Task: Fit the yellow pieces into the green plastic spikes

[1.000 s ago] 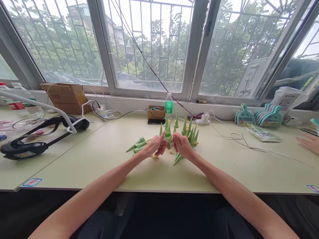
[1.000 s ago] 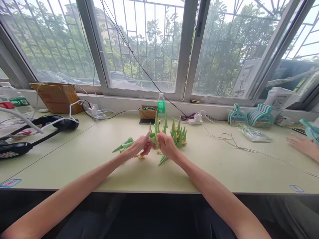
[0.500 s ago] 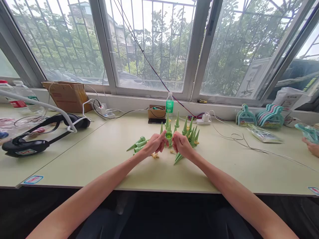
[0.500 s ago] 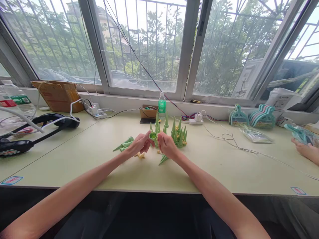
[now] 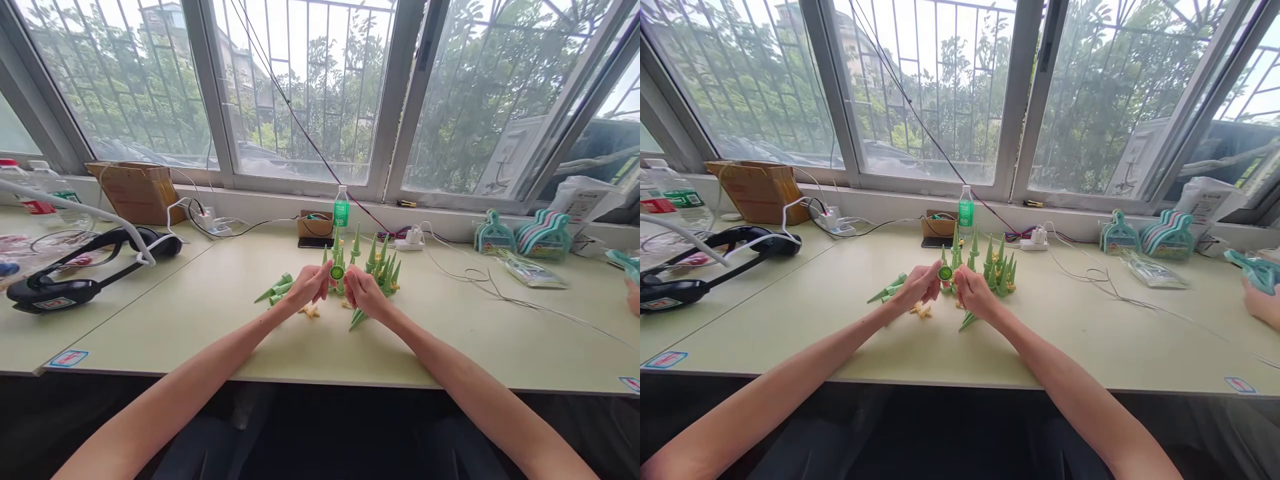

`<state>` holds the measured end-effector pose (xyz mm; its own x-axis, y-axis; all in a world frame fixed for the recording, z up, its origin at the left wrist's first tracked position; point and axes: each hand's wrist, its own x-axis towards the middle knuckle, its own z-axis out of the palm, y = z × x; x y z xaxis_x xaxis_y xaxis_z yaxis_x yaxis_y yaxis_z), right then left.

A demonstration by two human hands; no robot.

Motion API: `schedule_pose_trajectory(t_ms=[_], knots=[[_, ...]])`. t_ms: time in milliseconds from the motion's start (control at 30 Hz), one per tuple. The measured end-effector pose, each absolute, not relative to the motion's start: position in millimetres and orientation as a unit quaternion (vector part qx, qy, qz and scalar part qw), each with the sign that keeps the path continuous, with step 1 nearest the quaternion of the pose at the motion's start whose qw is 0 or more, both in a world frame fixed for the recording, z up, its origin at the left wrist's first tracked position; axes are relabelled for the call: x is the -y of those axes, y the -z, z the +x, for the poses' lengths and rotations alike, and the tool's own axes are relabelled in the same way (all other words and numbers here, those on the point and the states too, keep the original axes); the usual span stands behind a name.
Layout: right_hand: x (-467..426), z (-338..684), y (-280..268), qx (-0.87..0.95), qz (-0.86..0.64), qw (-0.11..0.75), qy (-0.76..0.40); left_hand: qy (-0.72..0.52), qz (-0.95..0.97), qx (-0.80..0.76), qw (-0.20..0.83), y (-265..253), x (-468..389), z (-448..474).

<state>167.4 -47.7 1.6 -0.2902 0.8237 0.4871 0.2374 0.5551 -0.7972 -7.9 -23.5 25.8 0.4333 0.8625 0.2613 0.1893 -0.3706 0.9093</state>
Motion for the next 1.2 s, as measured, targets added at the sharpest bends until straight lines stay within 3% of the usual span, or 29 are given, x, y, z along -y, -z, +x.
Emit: schedule_pose_trajectory(t_ms=[1200], knots=[[41.9, 169.3, 2.4, 0.692, -0.395, 0.495, -0.347, -0.365, 0.81, -0.297, 0.35, -18.0, 22.1, -10.4]])
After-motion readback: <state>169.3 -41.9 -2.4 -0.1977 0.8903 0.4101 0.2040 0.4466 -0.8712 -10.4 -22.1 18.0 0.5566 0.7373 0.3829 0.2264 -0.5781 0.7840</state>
